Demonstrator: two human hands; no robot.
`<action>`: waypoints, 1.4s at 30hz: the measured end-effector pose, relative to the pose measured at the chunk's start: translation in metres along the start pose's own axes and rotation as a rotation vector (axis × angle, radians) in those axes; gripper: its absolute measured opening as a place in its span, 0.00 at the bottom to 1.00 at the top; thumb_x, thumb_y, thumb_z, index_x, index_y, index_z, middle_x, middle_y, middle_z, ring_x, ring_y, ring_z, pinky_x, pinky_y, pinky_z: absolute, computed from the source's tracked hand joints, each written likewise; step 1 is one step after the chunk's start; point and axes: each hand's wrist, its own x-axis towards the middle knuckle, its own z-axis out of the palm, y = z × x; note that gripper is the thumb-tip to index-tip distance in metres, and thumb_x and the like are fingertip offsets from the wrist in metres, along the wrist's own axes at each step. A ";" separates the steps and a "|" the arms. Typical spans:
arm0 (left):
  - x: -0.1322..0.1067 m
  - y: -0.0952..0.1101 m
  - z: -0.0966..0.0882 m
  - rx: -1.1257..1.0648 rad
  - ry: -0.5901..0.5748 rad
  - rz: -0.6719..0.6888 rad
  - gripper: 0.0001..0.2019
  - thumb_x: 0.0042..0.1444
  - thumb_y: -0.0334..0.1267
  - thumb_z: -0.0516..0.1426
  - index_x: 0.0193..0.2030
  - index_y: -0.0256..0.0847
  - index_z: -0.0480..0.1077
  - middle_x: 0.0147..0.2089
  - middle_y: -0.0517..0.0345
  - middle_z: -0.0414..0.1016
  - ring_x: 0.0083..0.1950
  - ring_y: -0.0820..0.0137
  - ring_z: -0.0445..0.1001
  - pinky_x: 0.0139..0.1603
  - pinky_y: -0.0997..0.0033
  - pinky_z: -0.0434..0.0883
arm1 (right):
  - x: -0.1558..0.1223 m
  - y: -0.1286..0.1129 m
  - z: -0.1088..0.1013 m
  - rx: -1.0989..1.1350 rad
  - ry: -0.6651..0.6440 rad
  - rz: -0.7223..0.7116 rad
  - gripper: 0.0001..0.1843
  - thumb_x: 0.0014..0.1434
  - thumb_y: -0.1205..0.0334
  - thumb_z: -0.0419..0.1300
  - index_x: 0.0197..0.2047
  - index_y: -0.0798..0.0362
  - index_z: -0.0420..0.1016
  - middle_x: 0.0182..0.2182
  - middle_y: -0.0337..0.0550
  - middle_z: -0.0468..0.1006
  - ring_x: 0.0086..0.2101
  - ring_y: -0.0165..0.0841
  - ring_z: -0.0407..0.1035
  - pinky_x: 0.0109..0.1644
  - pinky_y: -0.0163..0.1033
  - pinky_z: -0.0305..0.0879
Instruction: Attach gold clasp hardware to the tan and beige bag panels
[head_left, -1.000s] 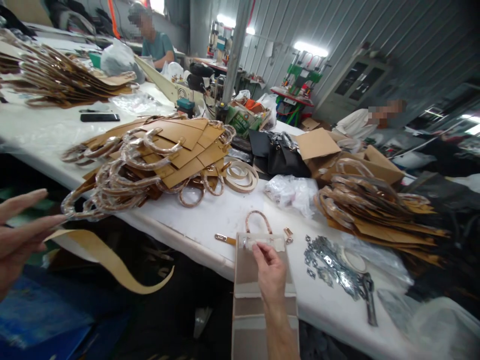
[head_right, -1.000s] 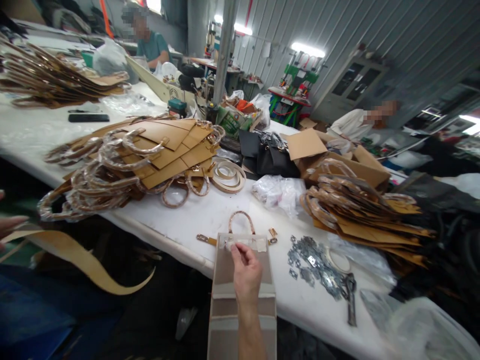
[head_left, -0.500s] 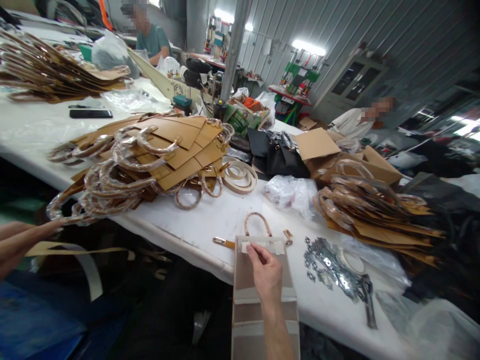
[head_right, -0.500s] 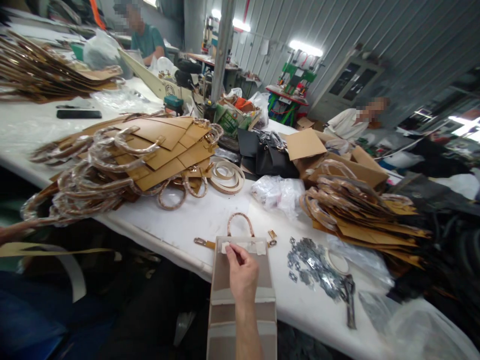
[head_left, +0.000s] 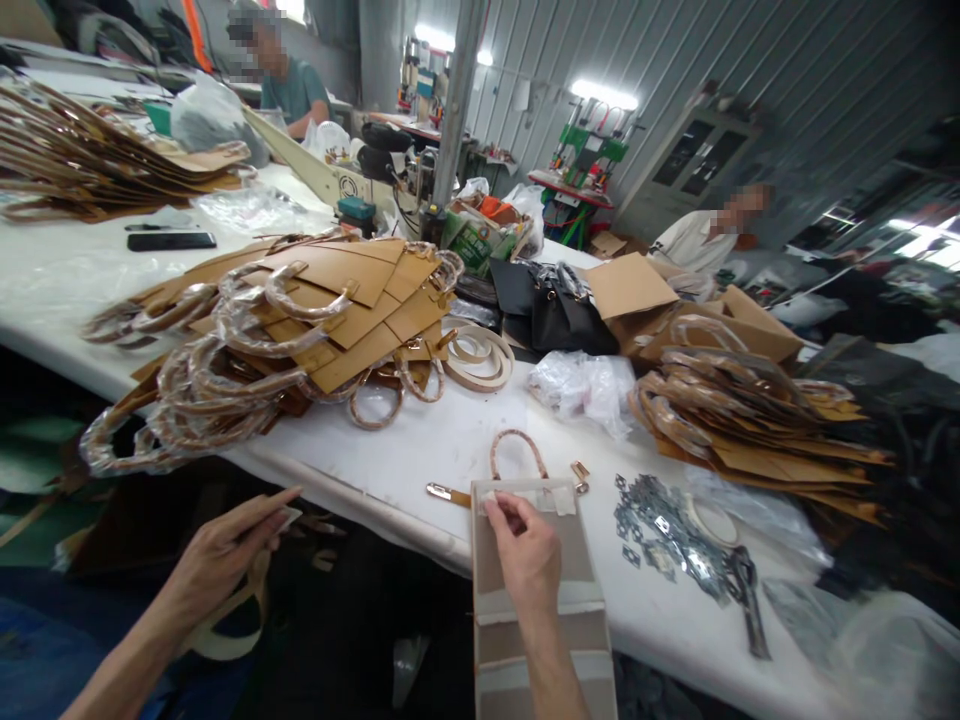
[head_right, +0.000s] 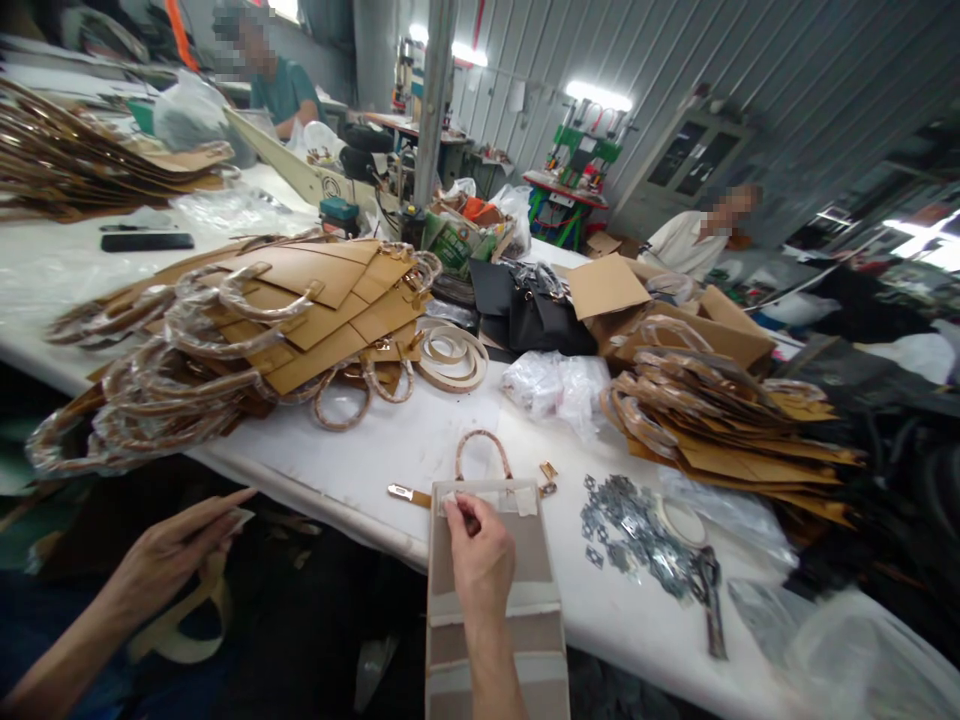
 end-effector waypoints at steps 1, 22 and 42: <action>0.001 -0.004 0.009 -0.024 -0.035 -0.010 0.33 0.47 0.71 0.63 0.51 0.48 0.83 0.34 0.61 0.82 0.31 0.69 0.78 0.36 0.69 0.79 | 0.000 0.000 0.000 -0.024 0.018 -0.023 0.21 0.63 0.40 0.62 0.43 0.48 0.84 0.36 0.45 0.83 0.30 0.38 0.72 0.40 0.43 0.69; 0.015 0.009 0.074 0.178 0.120 -0.110 0.46 0.55 0.60 0.61 0.77 0.47 0.54 0.33 0.59 0.82 0.40 0.58 0.81 0.47 0.61 0.76 | 0.026 -0.003 -0.016 -0.139 0.095 -0.030 0.14 0.57 0.52 0.68 0.45 0.45 0.77 0.43 0.41 0.73 0.39 0.39 0.72 0.45 0.44 0.68; -0.055 0.079 0.130 -0.214 -0.175 0.004 0.29 0.58 0.59 0.61 0.59 0.41 0.74 0.50 0.48 0.82 0.50 0.55 0.81 0.59 0.55 0.76 | -0.007 0.033 -0.030 0.392 0.081 -0.141 0.24 0.61 0.45 0.66 0.52 0.54 0.77 0.34 0.41 0.75 0.28 0.31 0.68 0.33 0.37 0.72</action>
